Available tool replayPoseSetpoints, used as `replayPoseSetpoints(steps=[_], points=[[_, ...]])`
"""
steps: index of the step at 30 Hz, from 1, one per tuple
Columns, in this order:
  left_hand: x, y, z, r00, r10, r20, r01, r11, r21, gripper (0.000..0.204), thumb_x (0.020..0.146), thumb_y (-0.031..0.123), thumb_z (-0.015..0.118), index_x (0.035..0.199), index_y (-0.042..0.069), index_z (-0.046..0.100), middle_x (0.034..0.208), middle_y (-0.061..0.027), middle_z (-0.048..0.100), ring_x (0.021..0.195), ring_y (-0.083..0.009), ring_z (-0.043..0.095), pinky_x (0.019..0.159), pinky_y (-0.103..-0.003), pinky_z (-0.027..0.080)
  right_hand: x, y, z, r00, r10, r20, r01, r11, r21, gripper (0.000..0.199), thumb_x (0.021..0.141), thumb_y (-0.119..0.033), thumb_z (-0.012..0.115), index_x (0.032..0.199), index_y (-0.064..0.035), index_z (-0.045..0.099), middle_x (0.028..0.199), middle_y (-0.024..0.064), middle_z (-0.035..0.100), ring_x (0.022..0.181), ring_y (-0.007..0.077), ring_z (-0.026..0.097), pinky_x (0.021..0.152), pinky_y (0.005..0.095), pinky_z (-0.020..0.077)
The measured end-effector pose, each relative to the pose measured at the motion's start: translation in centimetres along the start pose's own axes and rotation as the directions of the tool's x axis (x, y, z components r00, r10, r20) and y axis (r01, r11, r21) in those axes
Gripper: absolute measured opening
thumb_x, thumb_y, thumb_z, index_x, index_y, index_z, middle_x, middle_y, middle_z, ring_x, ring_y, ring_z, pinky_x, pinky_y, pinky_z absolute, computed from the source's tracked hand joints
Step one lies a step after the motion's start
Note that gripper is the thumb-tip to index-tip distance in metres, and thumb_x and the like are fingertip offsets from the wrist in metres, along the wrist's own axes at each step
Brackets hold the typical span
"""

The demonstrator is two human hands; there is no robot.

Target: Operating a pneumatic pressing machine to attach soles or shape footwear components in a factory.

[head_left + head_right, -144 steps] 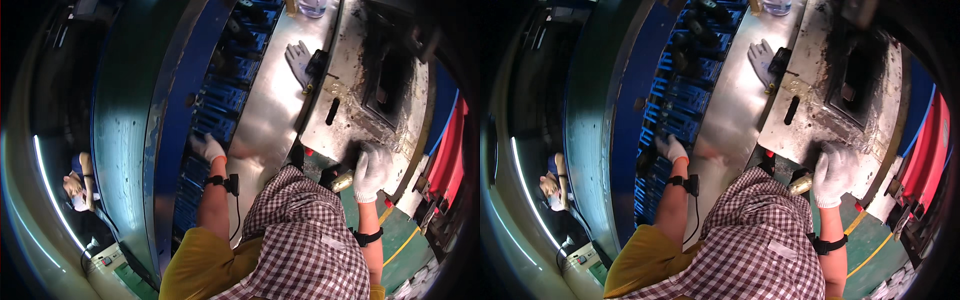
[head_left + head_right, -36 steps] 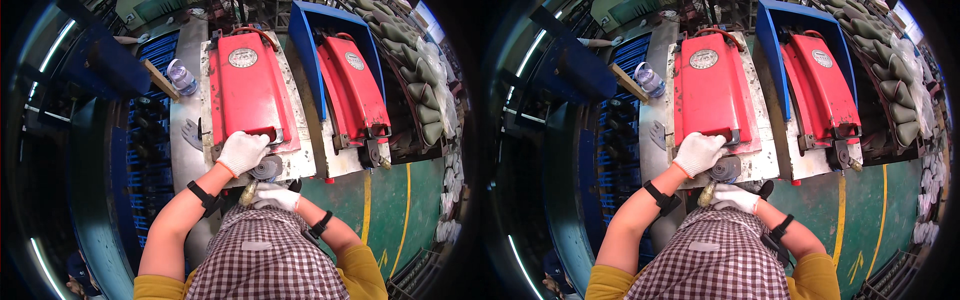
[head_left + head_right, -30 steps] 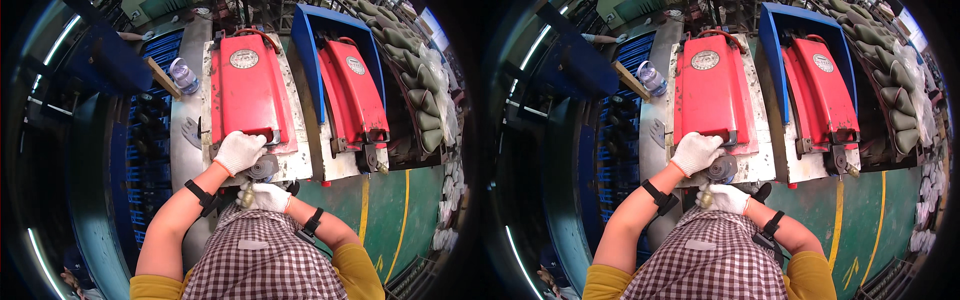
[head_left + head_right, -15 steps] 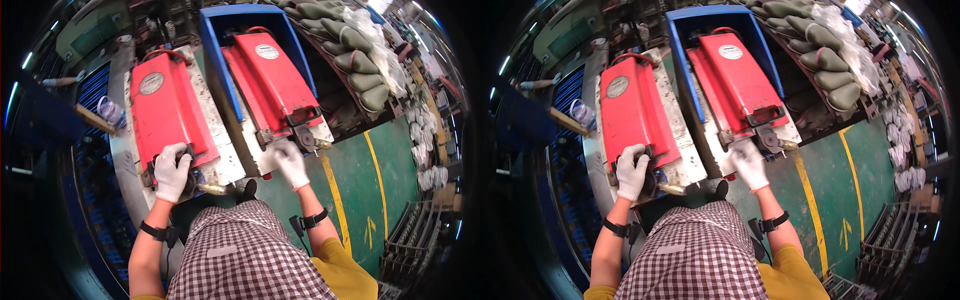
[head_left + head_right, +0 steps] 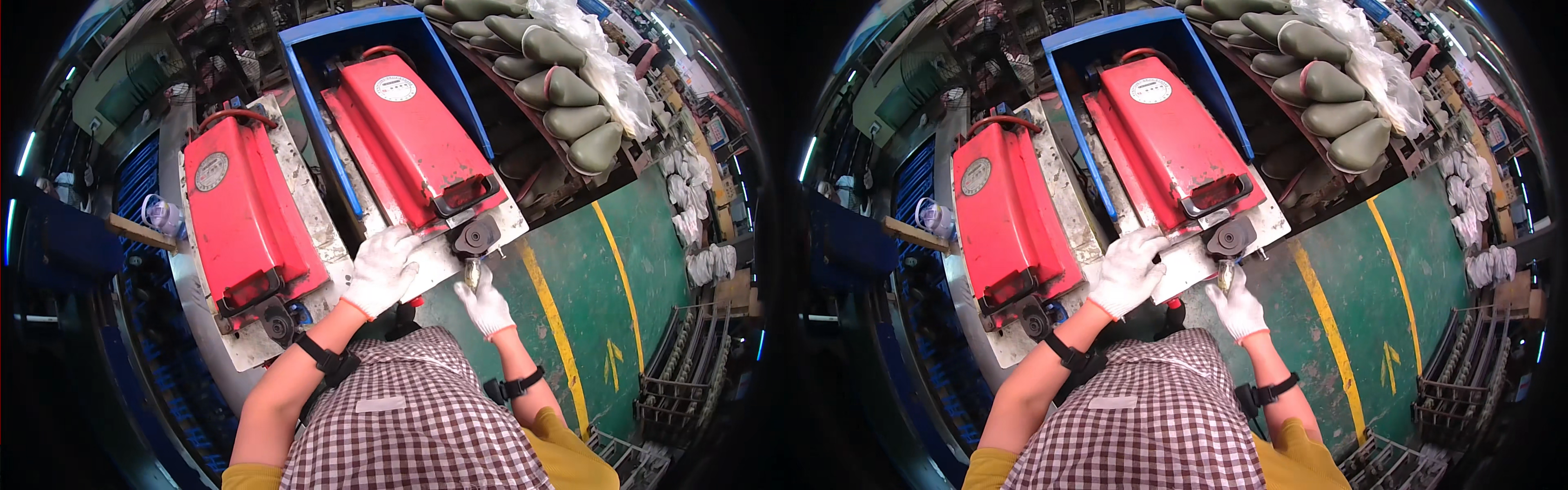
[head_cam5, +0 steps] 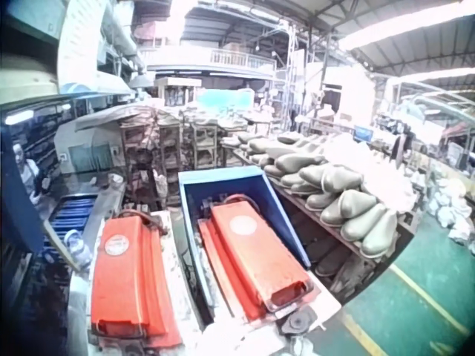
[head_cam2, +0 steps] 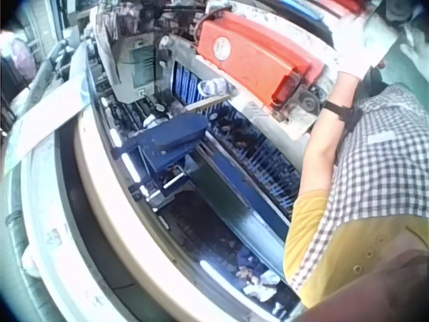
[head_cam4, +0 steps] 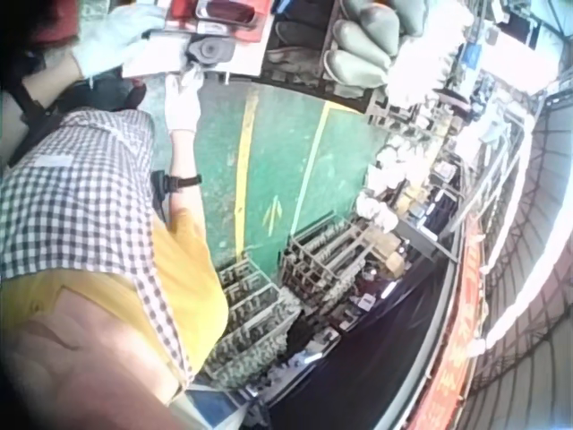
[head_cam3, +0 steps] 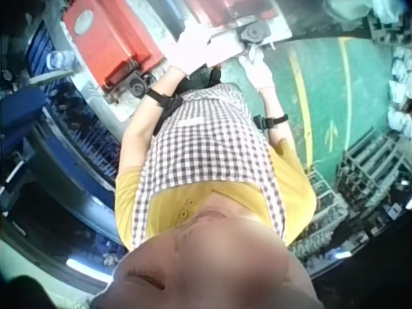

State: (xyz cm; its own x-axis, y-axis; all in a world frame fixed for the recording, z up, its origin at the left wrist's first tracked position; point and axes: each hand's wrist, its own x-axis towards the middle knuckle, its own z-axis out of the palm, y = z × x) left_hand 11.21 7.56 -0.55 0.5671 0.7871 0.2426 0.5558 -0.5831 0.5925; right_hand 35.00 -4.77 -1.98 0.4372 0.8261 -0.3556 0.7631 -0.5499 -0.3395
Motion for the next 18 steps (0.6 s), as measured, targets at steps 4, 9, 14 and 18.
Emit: replayPoseSetpoints(steps=[4,9,14,18], points=[[2.0,0.4,0.0,0.985,0.167,-0.032,-0.166,0.985,0.055,0.051,0.08,0.016,0.079,0.129,0.012,0.066,0.138,-0.0117,0.063,0.138,-0.0379,0.055,0.111,-0.053,0.048,0.2,-0.3,-3.5,0.961,-0.176,-0.212,0.214,0.962,0.171,0.034,0.101,-0.034,0.068,0.122,-0.0071,0.07,0.108,0.0187,0.074,0.103,0.038,0.072,0.092,0.046,0.0569],[6.4,2.4,-4.1,0.933,0.282,-0.225,-0.273,0.96,0.069,0.051,0.073,0.013,0.08,0.123,0.012,0.067,0.119,-0.0103,0.065,0.121,-0.0385,0.06,0.101,-0.053,0.051,6.0,-3.9,-5.1,0.756,-0.574,-0.315,0.637,0.756,0.151,0.025,0.094,-0.019,0.07,0.114,-0.0037,0.073,0.113,0.0181,0.071,0.11,0.0372,0.067,0.1,0.0455,0.0534],[11.6,4.2,-10.9,0.862,0.319,-0.393,-0.332,0.942,0.034,0.044,0.078,0.007,0.078,0.121,0.009,0.07,0.114,-0.0135,0.068,0.112,-0.0379,0.065,0.102,-0.05,0.05,17.1,-11.0,-2.1,0.924,-0.297,-0.24,0.353,0.905,0.239,0.077,0.088,-0.042,0.081,0.149,-0.0045,0.054,0.144,0.0308,0.056,0.133,0.0481,0.056,0.112,0.0519,0.0487],[16.3,4.4,-15.9,0.797,0.335,-0.503,-0.337,0.937,0.091,0.039,0.087,0.014,0.076,0.124,0.006,0.069,0.116,-0.0145,0.068,0.114,-0.0335,0.066,0.103,-0.044,0.052,21.1,-14.9,0.6,0.901,-0.347,-0.26,0.299,0.931,-0.208,0.094,0.082,-0.046,0.087,0.161,-0.0176,0.045,0.149,0.0308,0.052,0.132,0.0474,0.058,0.109,0.0507,0.0534]])
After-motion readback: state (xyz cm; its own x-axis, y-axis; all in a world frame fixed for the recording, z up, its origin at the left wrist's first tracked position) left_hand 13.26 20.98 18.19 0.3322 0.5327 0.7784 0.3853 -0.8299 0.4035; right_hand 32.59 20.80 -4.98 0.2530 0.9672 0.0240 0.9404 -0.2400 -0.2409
